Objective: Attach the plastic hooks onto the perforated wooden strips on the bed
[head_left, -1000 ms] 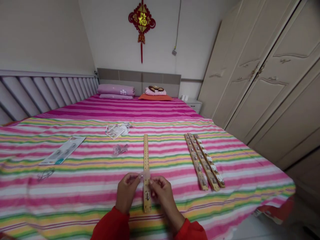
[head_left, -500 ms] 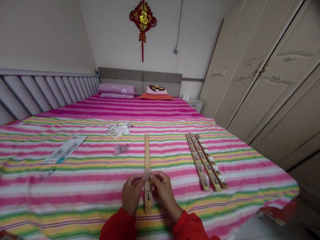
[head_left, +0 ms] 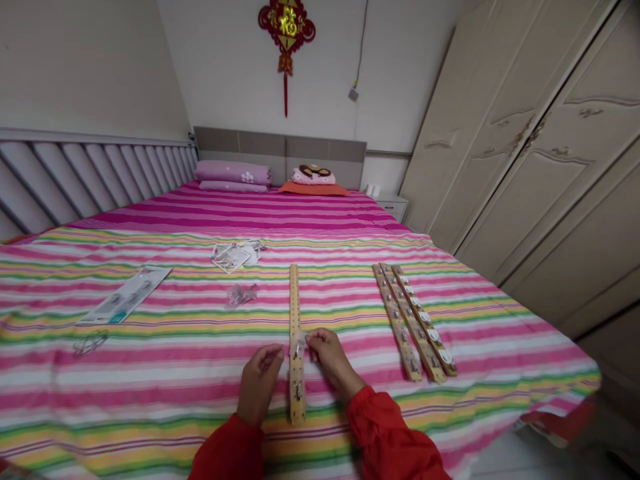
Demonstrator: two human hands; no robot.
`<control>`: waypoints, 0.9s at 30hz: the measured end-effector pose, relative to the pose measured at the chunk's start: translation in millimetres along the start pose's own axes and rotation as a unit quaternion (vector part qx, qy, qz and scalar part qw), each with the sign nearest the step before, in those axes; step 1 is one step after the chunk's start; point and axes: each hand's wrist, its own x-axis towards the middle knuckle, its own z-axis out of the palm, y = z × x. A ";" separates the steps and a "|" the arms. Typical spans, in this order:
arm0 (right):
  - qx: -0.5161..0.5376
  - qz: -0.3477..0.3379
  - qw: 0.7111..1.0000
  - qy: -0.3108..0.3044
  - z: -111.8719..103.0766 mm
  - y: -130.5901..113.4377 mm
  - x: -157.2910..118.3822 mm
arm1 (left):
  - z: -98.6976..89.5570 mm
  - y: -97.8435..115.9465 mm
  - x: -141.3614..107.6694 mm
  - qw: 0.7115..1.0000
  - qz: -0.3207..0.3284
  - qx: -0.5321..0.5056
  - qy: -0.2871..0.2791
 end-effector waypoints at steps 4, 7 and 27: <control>-0.025 0.001 1.000 -0.002 0.5 6.2 10.9 | 0.4 -6.1 3.8 1.000 0.007 0.011 -0.024; -0.045 0.003 0.999 -0.007 0.2 11.8 17.4 | 2.4 -7.9 3.5 0.999 0.022 0.020 -0.037; -0.079 -0.009 0.997 -0.009 -1.6 20.5 31.7 | 7.7 -22.4 23.3 0.985 0.108 0.111 -0.082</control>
